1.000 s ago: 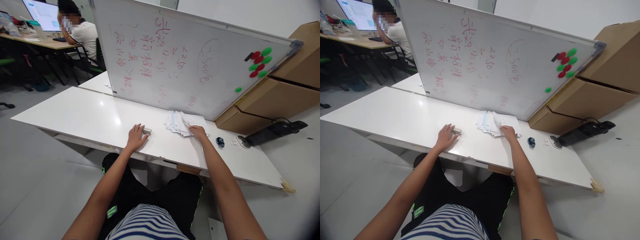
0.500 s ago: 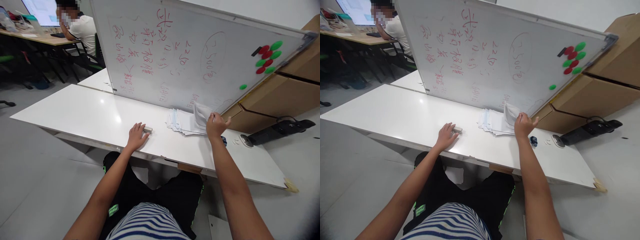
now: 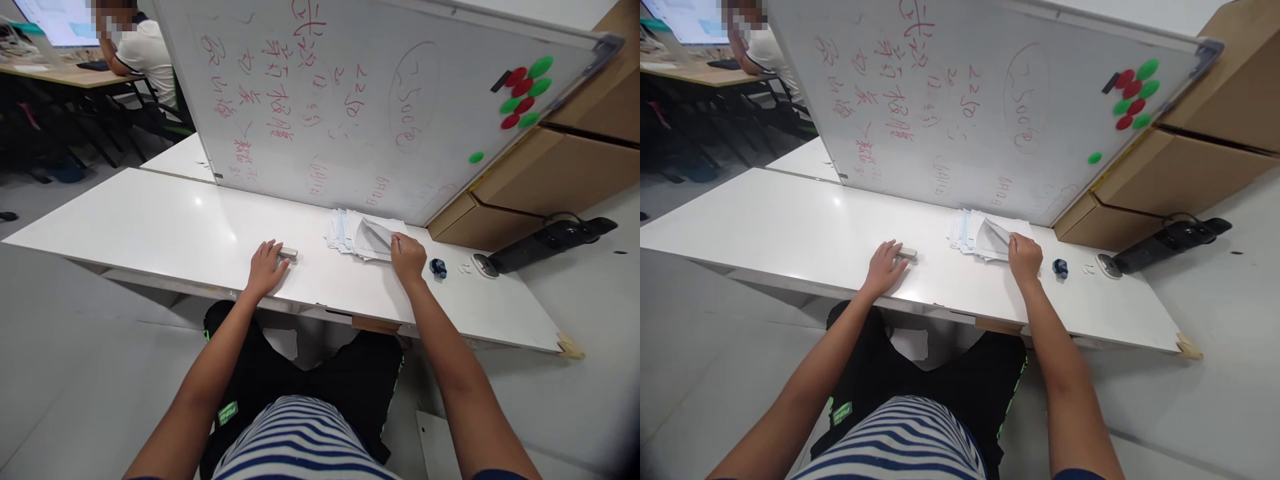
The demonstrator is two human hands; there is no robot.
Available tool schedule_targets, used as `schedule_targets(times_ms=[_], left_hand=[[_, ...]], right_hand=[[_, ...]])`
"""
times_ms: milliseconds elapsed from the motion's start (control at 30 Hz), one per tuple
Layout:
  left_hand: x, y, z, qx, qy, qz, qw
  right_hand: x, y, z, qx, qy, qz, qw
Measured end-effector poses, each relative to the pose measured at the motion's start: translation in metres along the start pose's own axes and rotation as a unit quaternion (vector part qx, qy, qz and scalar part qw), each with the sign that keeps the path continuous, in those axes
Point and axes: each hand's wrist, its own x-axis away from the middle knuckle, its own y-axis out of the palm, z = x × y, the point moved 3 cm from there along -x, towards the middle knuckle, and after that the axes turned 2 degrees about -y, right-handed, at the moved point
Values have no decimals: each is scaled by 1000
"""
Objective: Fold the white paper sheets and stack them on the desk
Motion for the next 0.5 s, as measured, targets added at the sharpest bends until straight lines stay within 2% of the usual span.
schedule_targets(times_ms=[167, 500], left_hand=[[0, -2, 1, -1, 0, 0, 1000], [-1, -1, 0, 2, 3, -1, 1000]], right_hand=[[13, 12, -4, -37, -15, -47, 998], [33, 32, -25, -34, -48, -213, 975]])
